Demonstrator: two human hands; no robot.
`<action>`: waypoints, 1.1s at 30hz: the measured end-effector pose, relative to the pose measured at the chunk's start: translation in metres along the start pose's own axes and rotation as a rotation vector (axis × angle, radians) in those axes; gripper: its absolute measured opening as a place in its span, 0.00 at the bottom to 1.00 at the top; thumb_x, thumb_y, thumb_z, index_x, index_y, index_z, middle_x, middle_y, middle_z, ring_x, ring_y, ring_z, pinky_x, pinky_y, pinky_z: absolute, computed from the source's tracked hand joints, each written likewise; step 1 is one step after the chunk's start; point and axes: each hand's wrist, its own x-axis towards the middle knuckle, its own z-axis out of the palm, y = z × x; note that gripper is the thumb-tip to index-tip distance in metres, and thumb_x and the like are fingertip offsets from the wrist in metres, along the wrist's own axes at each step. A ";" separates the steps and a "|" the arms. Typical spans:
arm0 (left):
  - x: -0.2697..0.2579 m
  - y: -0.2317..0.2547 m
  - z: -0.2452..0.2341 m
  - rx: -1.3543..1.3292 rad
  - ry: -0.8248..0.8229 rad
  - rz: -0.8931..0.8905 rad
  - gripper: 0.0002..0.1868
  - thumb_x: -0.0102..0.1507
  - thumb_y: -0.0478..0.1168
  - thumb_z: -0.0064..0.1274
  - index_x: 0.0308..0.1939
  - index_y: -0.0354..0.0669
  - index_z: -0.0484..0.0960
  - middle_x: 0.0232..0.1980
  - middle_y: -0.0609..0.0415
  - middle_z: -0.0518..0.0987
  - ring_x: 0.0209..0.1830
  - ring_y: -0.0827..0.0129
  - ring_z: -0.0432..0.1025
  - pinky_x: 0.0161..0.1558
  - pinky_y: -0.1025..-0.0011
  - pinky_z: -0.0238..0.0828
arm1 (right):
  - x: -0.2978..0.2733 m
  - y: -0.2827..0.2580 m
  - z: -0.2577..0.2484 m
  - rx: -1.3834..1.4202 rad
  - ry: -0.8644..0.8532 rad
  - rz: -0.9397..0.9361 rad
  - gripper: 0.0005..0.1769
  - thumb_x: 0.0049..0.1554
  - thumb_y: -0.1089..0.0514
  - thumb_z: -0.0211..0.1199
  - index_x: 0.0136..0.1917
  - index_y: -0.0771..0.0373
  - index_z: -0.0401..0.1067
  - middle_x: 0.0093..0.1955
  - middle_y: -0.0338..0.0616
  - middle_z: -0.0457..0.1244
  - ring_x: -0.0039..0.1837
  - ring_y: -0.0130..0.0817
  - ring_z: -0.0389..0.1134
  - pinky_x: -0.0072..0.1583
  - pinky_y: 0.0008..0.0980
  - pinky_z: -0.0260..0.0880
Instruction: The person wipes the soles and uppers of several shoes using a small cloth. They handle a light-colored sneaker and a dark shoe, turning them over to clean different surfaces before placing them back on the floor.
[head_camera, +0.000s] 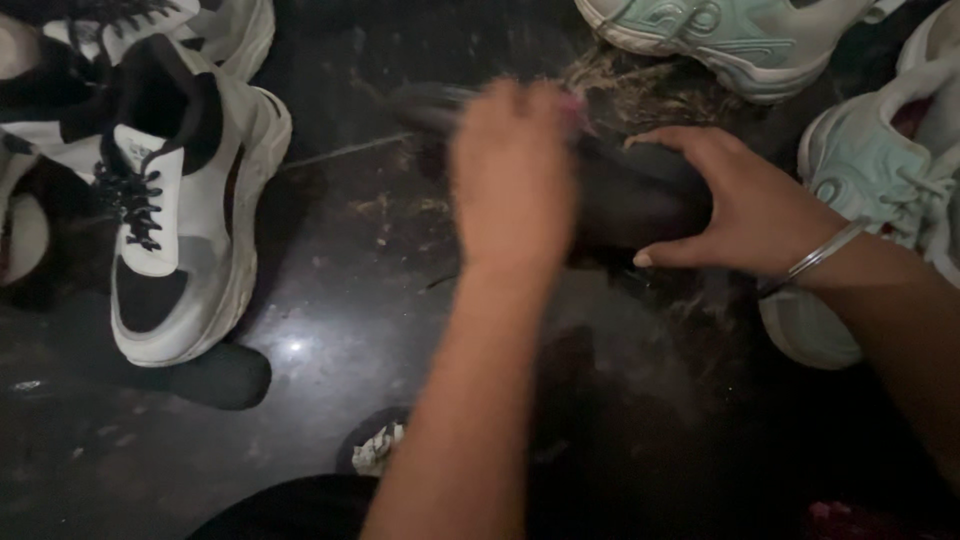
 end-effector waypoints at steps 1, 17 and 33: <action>0.006 -0.011 -0.004 0.030 0.050 -0.062 0.12 0.58 0.34 0.58 0.46 0.44 0.80 0.48 0.44 0.77 0.51 0.48 0.73 0.51 0.53 0.71 | 0.000 -0.002 -0.001 0.003 -0.009 0.020 0.60 0.36 0.40 0.80 0.76 0.54 0.57 0.75 0.55 0.53 0.77 0.53 0.53 0.71 0.49 0.57; -0.016 0.054 0.010 0.081 -0.301 0.045 0.09 0.60 0.36 0.54 0.45 0.41 0.78 0.44 0.47 0.78 0.49 0.52 0.73 0.52 0.56 0.72 | -0.002 0.002 0.005 0.090 0.066 -0.009 0.62 0.34 0.45 0.82 0.75 0.62 0.57 0.74 0.57 0.54 0.76 0.54 0.55 0.72 0.46 0.57; 0.012 -0.029 -0.025 -0.143 0.072 -0.339 0.08 0.67 0.33 0.54 0.49 0.41 0.78 0.51 0.42 0.76 0.48 0.46 0.75 0.48 0.54 0.74 | 0.001 -0.023 -0.008 0.052 -0.044 0.083 0.62 0.37 0.44 0.81 0.79 0.51 0.54 0.75 0.53 0.51 0.76 0.53 0.53 0.70 0.50 0.59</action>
